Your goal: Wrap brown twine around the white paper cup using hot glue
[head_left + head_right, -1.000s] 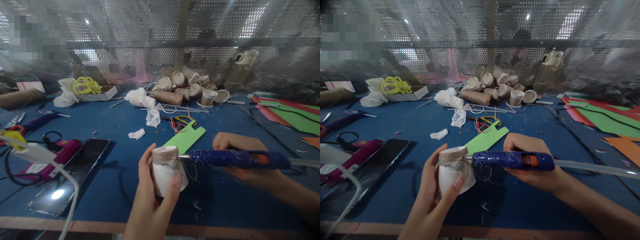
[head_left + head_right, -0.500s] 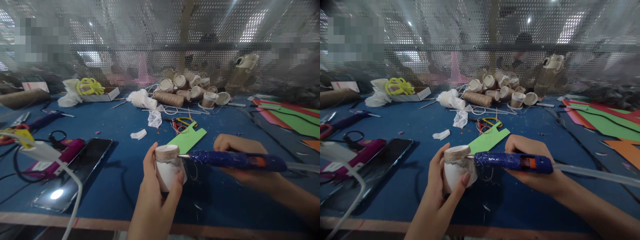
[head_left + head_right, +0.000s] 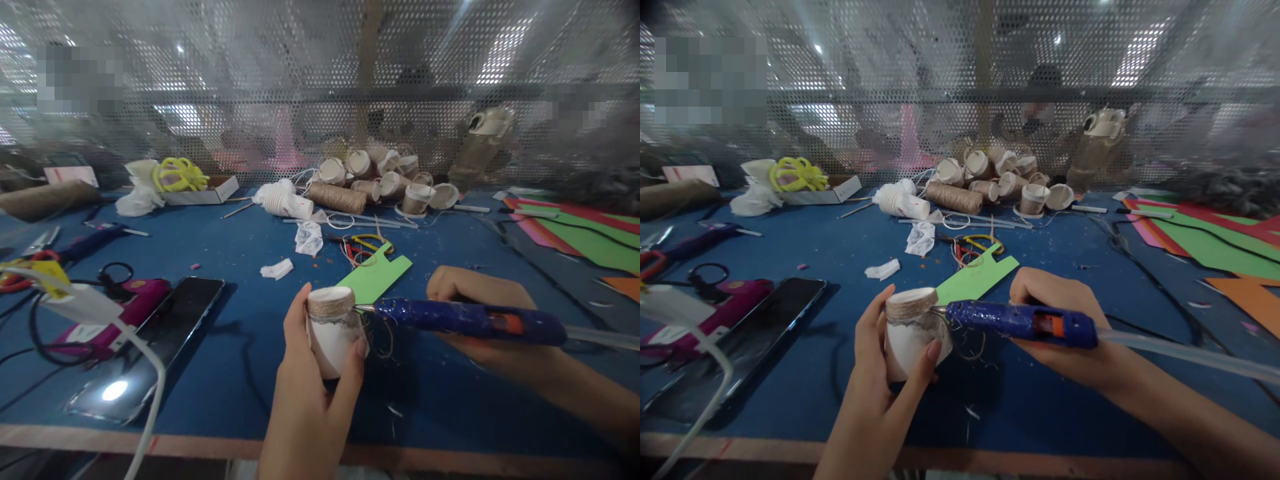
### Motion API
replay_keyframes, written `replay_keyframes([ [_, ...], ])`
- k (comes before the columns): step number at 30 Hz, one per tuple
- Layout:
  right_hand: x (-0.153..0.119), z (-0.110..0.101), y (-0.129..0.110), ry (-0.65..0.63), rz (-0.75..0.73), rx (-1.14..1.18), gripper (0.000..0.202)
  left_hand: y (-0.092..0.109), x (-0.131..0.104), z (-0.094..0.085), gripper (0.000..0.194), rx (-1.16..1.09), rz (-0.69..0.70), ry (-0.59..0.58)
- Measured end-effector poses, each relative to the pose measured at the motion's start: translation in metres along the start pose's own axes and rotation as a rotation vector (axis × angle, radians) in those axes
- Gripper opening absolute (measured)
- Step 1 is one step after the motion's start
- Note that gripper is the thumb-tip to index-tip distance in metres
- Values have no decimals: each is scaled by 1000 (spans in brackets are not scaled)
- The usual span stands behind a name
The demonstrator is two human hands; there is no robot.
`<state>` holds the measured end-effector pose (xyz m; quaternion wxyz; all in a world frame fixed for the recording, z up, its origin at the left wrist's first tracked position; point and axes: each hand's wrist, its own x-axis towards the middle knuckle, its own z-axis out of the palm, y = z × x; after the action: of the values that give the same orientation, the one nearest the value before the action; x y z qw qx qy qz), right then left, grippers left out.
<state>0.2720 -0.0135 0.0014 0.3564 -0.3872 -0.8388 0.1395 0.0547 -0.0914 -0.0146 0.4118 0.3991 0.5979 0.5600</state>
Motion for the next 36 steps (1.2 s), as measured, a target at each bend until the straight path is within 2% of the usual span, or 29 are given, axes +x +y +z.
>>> replay_keyframes([
  [4, -4, 2, 0, -15, 1, 43, 26, 0, -1, 0, 91, 132, 17, -2],
  [9, -1, 1, 3, -23, 21, -8, 24, -1, -2, 3, 86, 233, 32, 3],
  [18, -1, 3, 1, -12, 60, 4, 24, 0, -2, 3, 86, 166, 1, 22],
  [24, -6, 5, -1, -28, 38, 56, 25, -1, -4, 4, 76, 234, 30, 14],
  [36, 0, 4, -2, -23, 94, -1, 25, 1, -6, 7, 70, 116, 46, 39],
])
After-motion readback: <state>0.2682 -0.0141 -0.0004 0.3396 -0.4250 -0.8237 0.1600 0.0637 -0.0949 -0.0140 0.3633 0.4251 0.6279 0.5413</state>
